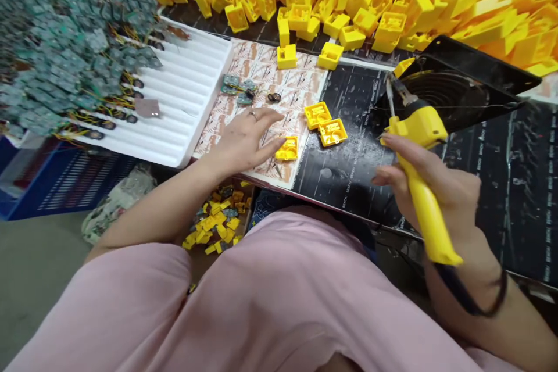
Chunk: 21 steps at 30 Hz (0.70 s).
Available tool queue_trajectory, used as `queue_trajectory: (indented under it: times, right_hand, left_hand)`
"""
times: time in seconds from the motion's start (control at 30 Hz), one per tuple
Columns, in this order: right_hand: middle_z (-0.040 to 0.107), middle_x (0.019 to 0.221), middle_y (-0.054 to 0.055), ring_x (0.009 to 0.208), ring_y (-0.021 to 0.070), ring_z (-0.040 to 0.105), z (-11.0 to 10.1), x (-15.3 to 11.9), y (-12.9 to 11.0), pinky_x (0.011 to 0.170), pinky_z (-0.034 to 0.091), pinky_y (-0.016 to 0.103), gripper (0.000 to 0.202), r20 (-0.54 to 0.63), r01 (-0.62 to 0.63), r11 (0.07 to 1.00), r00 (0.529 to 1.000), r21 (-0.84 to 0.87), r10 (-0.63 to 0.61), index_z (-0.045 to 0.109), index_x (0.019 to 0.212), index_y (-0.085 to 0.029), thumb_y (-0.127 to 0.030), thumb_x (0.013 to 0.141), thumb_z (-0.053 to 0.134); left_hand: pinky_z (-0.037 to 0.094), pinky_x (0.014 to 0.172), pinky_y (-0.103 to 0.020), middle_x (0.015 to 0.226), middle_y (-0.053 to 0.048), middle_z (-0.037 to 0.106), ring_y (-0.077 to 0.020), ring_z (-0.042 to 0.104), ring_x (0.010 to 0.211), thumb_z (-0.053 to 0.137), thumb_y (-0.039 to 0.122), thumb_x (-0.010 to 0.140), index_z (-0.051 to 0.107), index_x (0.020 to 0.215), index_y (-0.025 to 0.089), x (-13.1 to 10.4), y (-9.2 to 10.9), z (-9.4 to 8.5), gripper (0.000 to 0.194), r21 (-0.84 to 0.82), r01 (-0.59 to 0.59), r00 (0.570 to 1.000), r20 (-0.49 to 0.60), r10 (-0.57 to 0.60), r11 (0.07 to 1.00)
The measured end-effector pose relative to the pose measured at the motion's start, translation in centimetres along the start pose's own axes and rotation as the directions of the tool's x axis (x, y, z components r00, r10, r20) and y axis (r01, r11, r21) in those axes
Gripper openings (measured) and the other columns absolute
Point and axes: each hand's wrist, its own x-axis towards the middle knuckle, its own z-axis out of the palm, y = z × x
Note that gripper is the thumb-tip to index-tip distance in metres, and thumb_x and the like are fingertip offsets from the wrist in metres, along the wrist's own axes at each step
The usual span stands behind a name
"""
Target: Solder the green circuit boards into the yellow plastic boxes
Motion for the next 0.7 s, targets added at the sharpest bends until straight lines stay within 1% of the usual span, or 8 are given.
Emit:
queue_trajectory:
  times: [0.07, 0.13, 0.23, 0.3, 0.37, 0.43, 0.53, 0.7]
  right_hand:
    - [0.076, 0.092, -0.003, 0.063, 0.0127, 0.070, 1.1, 1.2, 0.2, 0.063, 0.055, 0.025, 0.026, 0.041, 0.078, 0.995, 0.996, -0.058, -0.076, 0.066, 0.124, -0.030, -0.035, 0.099, 0.059]
    - [0.076, 0.088, 0.001, 0.072, 0.0171, 0.072, 2.6, 2.7, 0.3, 0.064, 0.052, 0.027, 0.024, 0.084, 0.088, 0.988, 0.993, -0.123, -0.078, 0.070, 0.110, -0.025, -0.043, 0.097, 0.062]
    - [0.074, 0.088, 0.008, 0.076, 0.0233, 0.069, 5.1, 4.9, 0.4, 0.056, 0.039, 0.028, 0.049, 0.150, 0.061, 0.953, 0.989, -0.296, -0.017, 0.067, 0.110, -0.020, -0.062, 0.086, 0.069]
    - [0.074, 0.095, 0.010, 0.078, 0.0239, 0.068, 6.5, 5.7, 0.5, 0.056, 0.034, 0.028, 0.052, 0.215, 0.066, 0.911, 0.976, -0.408, 0.025, 0.063, 0.115, -0.020, -0.061, 0.084, 0.071]
    - [0.074, 0.101, 0.010, 0.081, 0.0243, 0.067, 7.0, 5.9, 0.7, 0.059, 0.037, 0.029, 0.045, 0.259, 0.088, 0.897, 0.966, -0.433, 0.030, 0.059, 0.119, -0.020, -0.050, 0.087, 0.071]
    - [0.073, 0.103, 0.009, 0.084, 0.0245, 0.068, 6.5, 5.3, 0.9, 0.065, 0.044, 0.030, 0.040, 0.276, 0.110, 0.926, 0.961, -0.360, -0.008, 0.056, 0.123, -0.021, -0.038, 0.089, 0.068]
    - [0.071, 0.108, 0.007, 0.089, 0.0226, 0.070, 4.7, 3.4, 0.6, 0.075, 0.052, 0.031, 0.041, 0.283, 0.153, 0.975, 0.954, -0.160, -0.103, 0.051, 0.126, -0.023, -0.030, 0.089, 0.067]
    - [0.070, 0.113, 0.009, 0.096, 0.0210, 0.071, 3.3, 0.0, -0.8, 0.082, 0.056, 0.030, 0.044, 0.300, 0.203, 0.979, 0.933, 0.023, -0.200, 0.048, 0.130, -0.022, -0.024, 0.091, 0.067]
  left_hand:
    - [0.045, 0.111, -0.044, 0.143, -0.014, 0.060, -0.0294, 0.056, 0.129, 0.046, 0.060, 0.096, 0.058, 0.138, 0.014, -0.7, 0.4, 0.5, 0.064, 0.009, -0.045, 0.999, 0.005, 0.045, 0.999]
    - [0.048, 0.107, -0.047, 0.142, -0.017, 0.060, -0.0330, 0.056, 0.126, 0.055, 0.064, 0.090, 0.057, 0.140, 0.012, -1.0, 1.4, 1.2, 0.072, 0.063, -0.034, 0.999, -0.001, 0.034, 0.997]
    - [0.051, 0.101, -0.049, 0.137, -0.019, 0.062, -0.0363, 0.059, 0.120, 0.061, 0.059, 0.087, 0.057, 0.141, 0.012, -0.7, 3.0, 1.6, 0.072, 0.163, 0.038, 0.999, -0.034, -0.033, 0.986]
    - [0.053, 0.095, -0.045, 0.135, -0.016, 0.064, -0.0341, 0.062, 0.116, 0.059, 0.050, 0.089, 0.058, 0.142, 0.016, -0.3, 3.5, 1.1, 0.062, 0.191, 0.026, 0.999, 0.015, -0.029, 0.981]
    - [0.054, 0.086, -0.039, 0.129, -0.010, 0.068, -0.0302, 0.067, 0.109, 0.055, 0.043, 0.091, 0.061, 0.140, 0.023, -0.1, 3.5, 0.4, 0.053, 0.192, -0.002, 0.994, 0.111, -0.020, 0.981]
    - [0.053, 0.076, -0.037, 0.113, -0.008, 0.074, -0.0291, 0.071, 0.100, 0.051, 0.041, 0.093, 0.064, 0.136, 0.027, -0.2, 3.1, -0.2, 0.047, 0.225, 0.026, 0.984, 0.168, -0.065, 0.974]
    - [0.052, 0.071, -0.037, 0.095, -0.008, 0.077, -0.0309, 0.073, 0.095, 0.047, 0.043, 0.096, 0.064, 0.136, 0.024, -0.4, 3.2, 0.1, 0.047, 0.273, 0.115, 0.972, 0.169, -0.165, 0.955]
    - [0.051, 0.072, -0.033, 0.087, -0.007, 0.079, -0.0256, 0.075, 0.086, 0.044, 0.035, 0.098, 0.039, 0.156, 0.015, 0.0, 6.0, 1.5, 0.062, 0.201, 0.150, 0.951, 0.240, -0.197, 0.968]
